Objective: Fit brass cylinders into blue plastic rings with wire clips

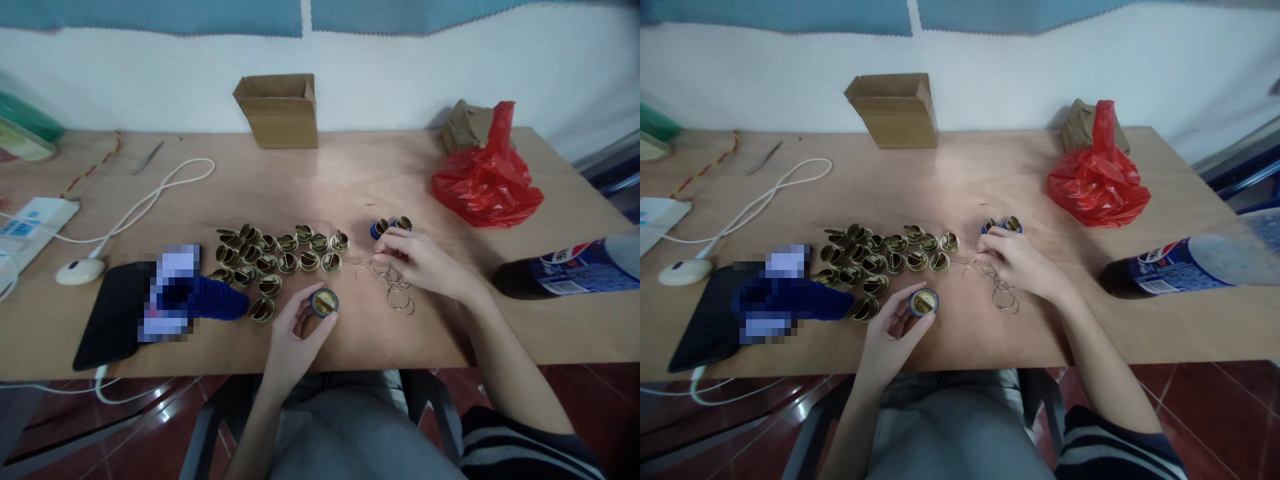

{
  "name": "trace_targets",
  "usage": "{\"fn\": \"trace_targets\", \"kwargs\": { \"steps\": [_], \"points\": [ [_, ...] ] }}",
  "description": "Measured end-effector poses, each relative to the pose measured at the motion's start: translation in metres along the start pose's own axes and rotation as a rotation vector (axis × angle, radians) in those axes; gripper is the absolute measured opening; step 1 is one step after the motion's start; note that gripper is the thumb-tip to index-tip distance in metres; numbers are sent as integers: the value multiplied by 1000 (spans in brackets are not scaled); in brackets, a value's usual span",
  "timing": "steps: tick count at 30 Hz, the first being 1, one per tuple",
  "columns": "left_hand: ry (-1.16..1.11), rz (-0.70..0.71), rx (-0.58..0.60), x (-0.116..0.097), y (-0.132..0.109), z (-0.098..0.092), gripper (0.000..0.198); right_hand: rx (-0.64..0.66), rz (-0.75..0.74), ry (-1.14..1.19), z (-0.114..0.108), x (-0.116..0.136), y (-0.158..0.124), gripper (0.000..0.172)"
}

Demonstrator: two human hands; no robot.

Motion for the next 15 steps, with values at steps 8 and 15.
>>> {"fn": "trace_targets", "kwargs": {
  "steps": [8,15],
  "points": [
    [16,9,-3,-1,0,1,45,25,76,81,1,1,1,20],
    [12,13,2,-1,0,0,44,-24,1,40,0,-1,1,20]
  ]
}}
Point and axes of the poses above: each hand's wrist, its own y-axis towards the middle knuckle, its own z-axis out of the palm, x = y × z, the point moved 8 cm from there along y, towards the middle knuckle, and after that the axes turned 4 degrees about -x, right-handed, at the moved point
